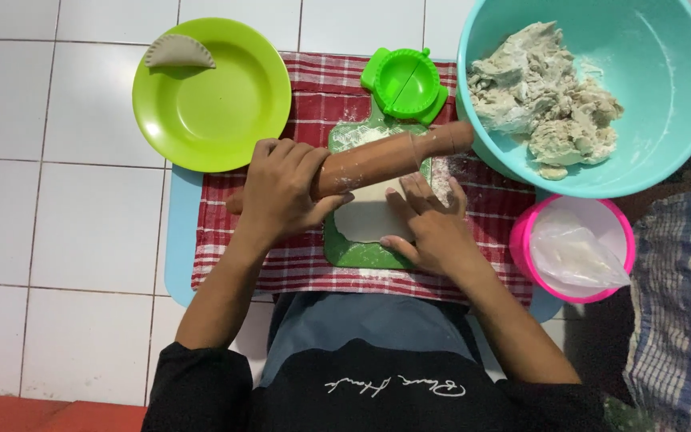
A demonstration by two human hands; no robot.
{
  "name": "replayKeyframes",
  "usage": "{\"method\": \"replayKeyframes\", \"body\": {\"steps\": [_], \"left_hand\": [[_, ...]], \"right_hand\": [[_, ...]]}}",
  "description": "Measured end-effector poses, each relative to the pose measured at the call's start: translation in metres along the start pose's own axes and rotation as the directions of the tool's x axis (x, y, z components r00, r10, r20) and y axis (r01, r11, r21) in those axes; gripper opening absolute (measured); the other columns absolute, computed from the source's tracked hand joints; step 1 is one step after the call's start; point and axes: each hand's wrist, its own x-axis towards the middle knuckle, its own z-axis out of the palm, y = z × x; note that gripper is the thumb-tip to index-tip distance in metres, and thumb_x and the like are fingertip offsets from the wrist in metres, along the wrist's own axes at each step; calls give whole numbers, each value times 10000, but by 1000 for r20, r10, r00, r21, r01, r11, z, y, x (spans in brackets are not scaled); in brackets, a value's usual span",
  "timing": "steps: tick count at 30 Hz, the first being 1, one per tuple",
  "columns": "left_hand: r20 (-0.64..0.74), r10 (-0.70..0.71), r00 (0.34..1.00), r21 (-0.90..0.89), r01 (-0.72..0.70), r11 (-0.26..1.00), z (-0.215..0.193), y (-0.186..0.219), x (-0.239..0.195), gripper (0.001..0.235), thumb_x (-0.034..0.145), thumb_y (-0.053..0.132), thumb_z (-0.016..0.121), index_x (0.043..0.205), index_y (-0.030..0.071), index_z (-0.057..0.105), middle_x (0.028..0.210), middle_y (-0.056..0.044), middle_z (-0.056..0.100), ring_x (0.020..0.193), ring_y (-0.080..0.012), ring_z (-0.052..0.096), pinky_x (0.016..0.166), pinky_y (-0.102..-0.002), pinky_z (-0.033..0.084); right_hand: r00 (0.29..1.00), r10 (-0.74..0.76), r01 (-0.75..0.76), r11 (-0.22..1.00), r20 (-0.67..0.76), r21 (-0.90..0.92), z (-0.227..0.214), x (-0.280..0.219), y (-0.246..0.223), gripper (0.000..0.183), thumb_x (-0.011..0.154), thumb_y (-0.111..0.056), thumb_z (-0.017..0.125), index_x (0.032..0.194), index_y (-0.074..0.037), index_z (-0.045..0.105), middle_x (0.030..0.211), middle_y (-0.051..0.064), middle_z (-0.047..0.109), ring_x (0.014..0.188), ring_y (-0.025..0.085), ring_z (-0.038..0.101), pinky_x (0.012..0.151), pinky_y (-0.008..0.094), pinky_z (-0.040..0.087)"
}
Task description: Rolling out dough with a rolling pin and using a plastic mold to shape pastries.
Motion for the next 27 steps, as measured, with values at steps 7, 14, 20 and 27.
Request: {"method": "replayKeyframes", "body": {"steps": [7,14,20,27], "left_hand": [[64,93,994,41,-96,995,24,2,-4,665,625,509,893,1112,97,704,927,-94,706,889,-281,684,860,-458,474],[41,216,975,93,-219,971,62,7,-4,655,620,570,832,1080,122,701,873,-66,658,837,-257,641,815,-432,482],[102,157,982,8,-159,987,50,19,-10,648,700,552,824,1132,83,708,954,-112,671,901,-301,649,828,-460,503],[192,-95,977,-37,104,994,5,77,-42,1039,826,748,657,1374,-129,557,1370,-372,586,1334,-525,526,1159,-581,345]], "right_hand": [[892,-172,160,985,-417,-63,-5,-37,17,577,867,-533,719,1280,-138,641,1091,79,678,1114,272,678,1092,613,402],[531,-58,148,989,-845,25,-21,-5,29,514,918,-434,771,1307,-99,743,1154,96,767,1084,296,734,984,413,575],[754,70,16,992,-653,124,-1,21,27,739,1007,-596,533,1468,-19,561,1375,298,619,1255,469,618,927,539,551],[822,206,-120,974,-531,192,16,-34,-14,984,974,-801,258,1533,-19,469,1553,376,417,1504,520,306,1207,616,240]]}}
